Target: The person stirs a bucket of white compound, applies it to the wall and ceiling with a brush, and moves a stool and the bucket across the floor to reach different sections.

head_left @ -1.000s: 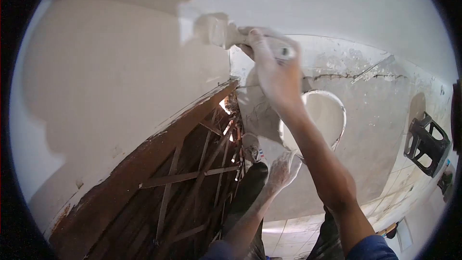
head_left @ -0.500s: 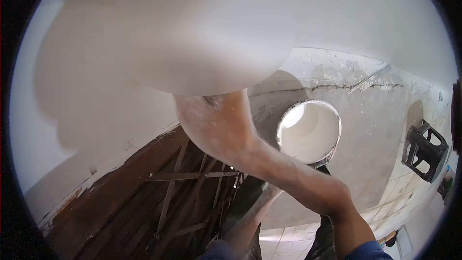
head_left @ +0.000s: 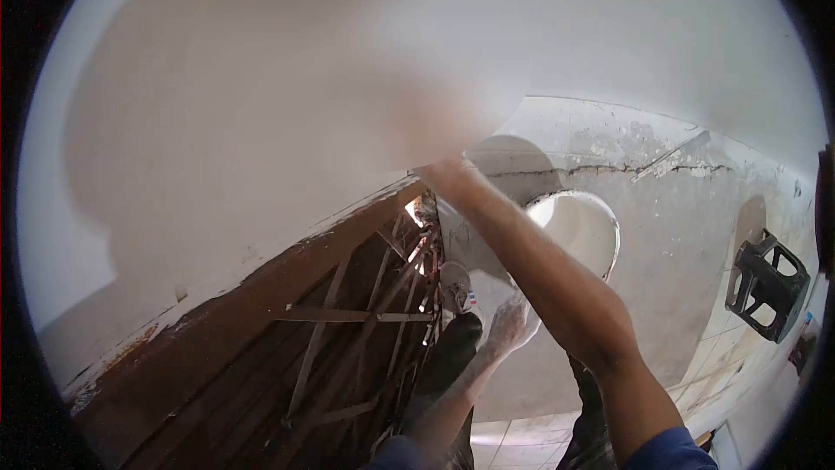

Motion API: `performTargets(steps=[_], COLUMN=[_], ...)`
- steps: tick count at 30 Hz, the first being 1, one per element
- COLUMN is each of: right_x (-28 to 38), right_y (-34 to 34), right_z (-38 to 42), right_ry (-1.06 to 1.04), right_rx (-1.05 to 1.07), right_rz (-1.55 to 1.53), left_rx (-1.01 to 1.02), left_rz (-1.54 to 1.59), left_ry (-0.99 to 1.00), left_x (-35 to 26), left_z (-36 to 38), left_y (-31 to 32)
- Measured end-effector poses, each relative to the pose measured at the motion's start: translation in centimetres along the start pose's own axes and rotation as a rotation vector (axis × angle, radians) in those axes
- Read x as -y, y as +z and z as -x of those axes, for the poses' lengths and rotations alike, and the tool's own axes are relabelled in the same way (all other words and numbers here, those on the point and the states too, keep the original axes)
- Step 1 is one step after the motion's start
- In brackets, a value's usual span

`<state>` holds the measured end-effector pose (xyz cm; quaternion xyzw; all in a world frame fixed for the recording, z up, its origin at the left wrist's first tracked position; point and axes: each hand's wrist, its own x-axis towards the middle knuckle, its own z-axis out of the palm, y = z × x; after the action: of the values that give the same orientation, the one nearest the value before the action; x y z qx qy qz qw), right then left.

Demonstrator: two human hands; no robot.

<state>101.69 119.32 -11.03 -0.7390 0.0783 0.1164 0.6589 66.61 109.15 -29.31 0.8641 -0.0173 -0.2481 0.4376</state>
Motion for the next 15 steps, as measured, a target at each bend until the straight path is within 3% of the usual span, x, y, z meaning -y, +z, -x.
performTargets(steps=[3,5,7,10,11,15], right_x=[1.7,3.3,4.8,5.2,4.1,-4.1], right_y=[0.2,-0.8,-2.6,-6.4,-7.6,-7.0], right_z=[0.8,2.0,3.3,5.0,5.1,4.2], right_ry=[-0.205,-0.251,-0.268,-0.257,-0.233,-0.074], right_rx=[-0.026,0.018,0.087,0.143,0.139,0.098], right_rz=[-0.071,-0.155,-0.281,-0.416,-0.415,-0.248], left_rx=[-0.085,0.084,0.109,-0.047,-0.083,0.109], left_rz=[-0.066,-0.095,-0.100,-0.081,-0.090,0.032], left_ry=[0.042,0.008,0.007,0.041,0.049,-0.121], left_x=[0.9,3.8,4.2,2.1,1.5,-0.5], left_z=[0.4,0.0,0.0,0.4,0.7,-0.6], left_y=[1.6,5.2,5.6,3.3,3.2,0.1])
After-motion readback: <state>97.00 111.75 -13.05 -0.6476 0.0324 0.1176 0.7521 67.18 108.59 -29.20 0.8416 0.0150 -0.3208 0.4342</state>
